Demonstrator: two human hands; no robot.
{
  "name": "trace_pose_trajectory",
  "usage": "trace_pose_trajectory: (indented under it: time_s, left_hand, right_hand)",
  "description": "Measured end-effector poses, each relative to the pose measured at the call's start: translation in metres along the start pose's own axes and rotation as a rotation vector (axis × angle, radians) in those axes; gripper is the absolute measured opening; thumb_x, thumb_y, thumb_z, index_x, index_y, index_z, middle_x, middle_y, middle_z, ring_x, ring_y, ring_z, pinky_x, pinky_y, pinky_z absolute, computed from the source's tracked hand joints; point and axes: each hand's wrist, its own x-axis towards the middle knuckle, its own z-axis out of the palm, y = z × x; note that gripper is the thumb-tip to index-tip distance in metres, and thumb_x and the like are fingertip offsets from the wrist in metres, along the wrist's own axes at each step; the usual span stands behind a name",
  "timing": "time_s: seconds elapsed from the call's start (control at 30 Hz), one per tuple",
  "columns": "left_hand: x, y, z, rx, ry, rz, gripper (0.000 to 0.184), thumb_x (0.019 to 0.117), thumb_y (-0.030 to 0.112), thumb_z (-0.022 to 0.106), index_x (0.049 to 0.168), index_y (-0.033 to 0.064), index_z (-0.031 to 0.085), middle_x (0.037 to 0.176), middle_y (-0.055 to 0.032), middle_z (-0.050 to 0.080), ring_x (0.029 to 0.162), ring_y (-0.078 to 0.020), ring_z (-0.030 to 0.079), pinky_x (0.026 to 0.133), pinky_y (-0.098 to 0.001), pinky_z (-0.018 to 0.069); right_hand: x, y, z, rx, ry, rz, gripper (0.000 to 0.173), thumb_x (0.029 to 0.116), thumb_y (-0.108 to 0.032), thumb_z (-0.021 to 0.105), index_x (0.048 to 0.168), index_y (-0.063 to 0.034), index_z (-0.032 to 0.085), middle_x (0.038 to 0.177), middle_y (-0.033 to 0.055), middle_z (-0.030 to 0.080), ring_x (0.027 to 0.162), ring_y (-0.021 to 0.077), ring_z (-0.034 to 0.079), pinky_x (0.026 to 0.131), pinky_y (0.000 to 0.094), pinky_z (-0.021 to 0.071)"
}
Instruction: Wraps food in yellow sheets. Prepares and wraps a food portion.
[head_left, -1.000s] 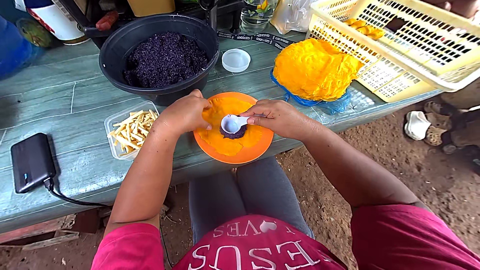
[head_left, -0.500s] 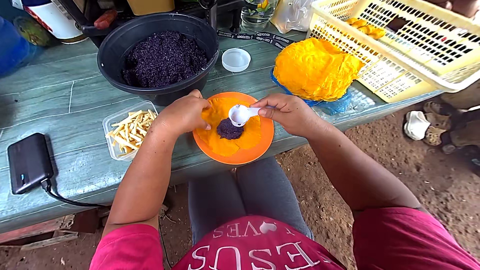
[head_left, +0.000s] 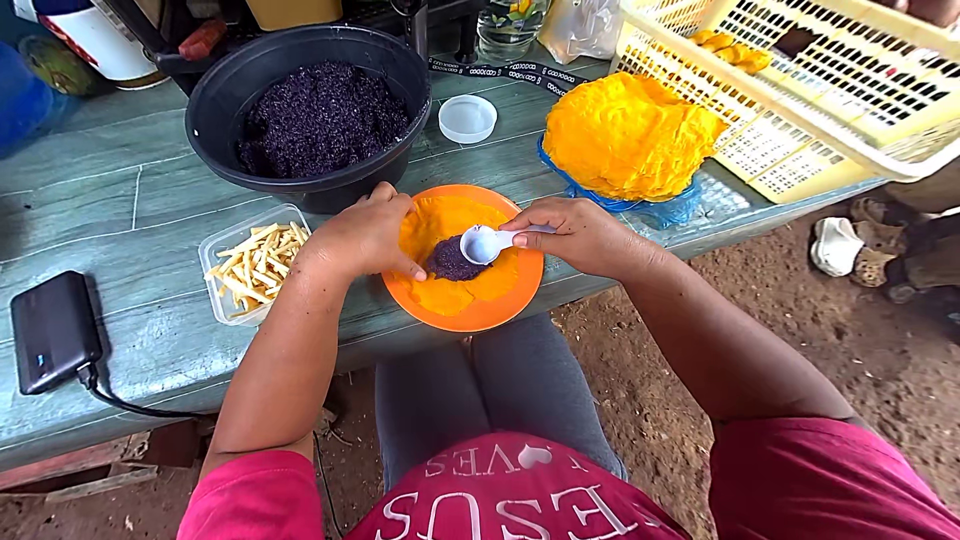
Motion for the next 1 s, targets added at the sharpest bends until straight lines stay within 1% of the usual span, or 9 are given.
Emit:
trace_pose_trajectory:
  time_s: [0.1, 0.17, 0.2, 0.27, 0.37, 0.5, 0.7, 0.87, 1.0]
  left_hand:
    - [-0.002, -0.002, -0.002, -0.001, 0.007, 0.015, 0.087, 0.0704, 0.044, 0.094, 0.14, 0.0077, 0.057, 0.147, -0.0182, 0.048, 0.133, -0.0408, 0.05, 0.104, -0.0621, 0.0456]
    - [-0.004, -0.003, -0.003, -0.016, 0.016, 0.051, 0.082, 0.0729, 0.044, 0.093, 0.139, 0.0079, 0.059, 0.146, -0.0177, 0.049, 0.133, -0.04, 0.049, 0.105, -0.0615, 0.0446]
    - [-0.005, -0.004, -0.004, -0.031, 0.02, 0.08, 0.079, 0.0738, 0.04, 0.093, 0.138, 0.0079, 0.06, 0.146, -0.0179, 0.049, 0.133, -0.04, 0.049, 0.106, -0.0612, 0.044]
    - [-0.005, -0.007, -0.006, -0.062, 0.037, 0.125, 0.07, 0.0758, 0.027, 0.093, 0.136, 0.0081, 0.062, 0.143, -0.0182, 0.052, 0.132, -0.04, 0.05, 0.107, -0.0602, 0.0434]
    - [-0.006, -0.007, -0.008, -0.065, 0.044, 0.108, 0.062, 0.0809, 0.024, 0.089, 0.135, 0.0081, 0.064, 0.138, -0.019, 0.055, 0.13, -0.0399, 0.052, 0.106, -0.0604, 0.0441]
    - [-0.004, -0.007, -0.006, -0.04, 0.008, 0.065, 0.065, 0.0805, 0.028, 0.09, 0.136, 0.0098, 0.062, 0.138, -0.0179, 0.054, 0.128, -0.0377, 0.053, 0.104, -0.0589, 0.0457]
    - [-0.003, -0.008, -0.007, -0.061, 0.002, 0.092, 0.065, 0.0796, 0.015, 0.089, 0.138, 0.0076, 0.061, 0.14, -0.018, 0.053, 0.125, -0.0357, 0.056, 0.102, -0.056, 0.0486]
    - [-0.003, -0.009, -0.008, -0.064, -0.004, 0.1, 0.06, 0.0813, 0.017, 0.088, 0.134, 0.0039, 0.063, 0.139, -0.0193, 0.054, 0.123, -0.0365, 0.057, 0.102, -0.057, 0.0485]
    - [-0.003, -0.012, -0.006, -0.045, -0.003, 0.119, 0.052, 0.0924, 0.03, 0.078, 0.134, 0.0029, 0.064, 0.137, -0.0187, 0.056, 0.121, -0.0338, 0.059, 0.101, -0.0552, 0.049]
  right_hand:
    - [0.001, 0.004, -0.003, 0.183, 0.01, 0.086, 0.021, 0.1027, -0.017, 0.061, 0.114, -0.0073, 0.075, 0.109, 0.0041, 0.072, 0.101, 0.0077, 0.066, 0.092, 0.0292, 0.0537]
    - [0.003, 0.006, -0.001, 0.381, 0.063, 0.122, 0.017, 0.1029, -0.015, 0.059, 0.11, -0.0076, 0.072, 0.093, -0.0047, 0.069, 0.073, -0.0034, 0.056, 0.066, 0.0156, 0.0466]
    - [0.004, 0.006, -0.001, 0.441, 0.083, 0.124, 0.016, 0.103, -0.015, 0.059, 0.109, -0.0079, 0.072, 0.09, -0.0063, 0.068, 0.068, -0.0048, 0.053, 0.061, 0.014, 0.0438]
    - [0.006, 0.002, -0.003, 0.414, 0.095, 0.1, 0.018, 0.1024, -0.016, 0.06, 0.111, -0.0084, 0.073, 0.1, -0.0039, 0.071, 0.086, -0.0019, 0.064, 0.079, 0.0185, 0.0538]
    - [0.008, -0.006, 0.001, 0.3, 0.076, -0.003, 0.02, 0.1017, -0.017, 0.06, 0.112, -0.0072, 0.074, 0.107, 0.0, 0.071, 0.102, 0.0017, 0.065, 0.094, 0.0219, 0.0528]
    - [0.013, -0.011, 0.005, 0.202, 0.002, -0.042, 0.021, 0.1021, -0.019, 0.06, 0.113, -0.0088, 0.076, 0.105, 0.0013, 0.071, 0.103, 0.0042, 0.064, 0.093, 0.0233, 0.0517]
    - [0.023, -0.018, 0.022, 0.068, -0.099, -0.07, 0.026, 0.1038, -0.027, 0.058, 0.115, -0.0122, 0.077, 0.105, 0.0042, 0.072, 0.103, 0.0145, 0.067, 0.091, 0.0392, 0.0542]
    - [0.027, -0.014, 0.005, 0.276, 0.018, -0.002, 0.022, 0.1043, -0.017, 0.056, 0.112, -0.0077, 0.074, 0.105, 0.0007, 0.072, 0.099, 0.0032, 0.066, 0.091, 0.0253, 0.0546]
    - [0.024, -0.011, 0.001, 0.14, 0.067, -0.029, 0.025, 0.1041, -0.023, 0.058, 0.114, -0.0092, 0.076, 0.109, 0.0035, 0.072, 0.104, 0.0076, 0.065, 0.095, 0.0288, 0.0527]
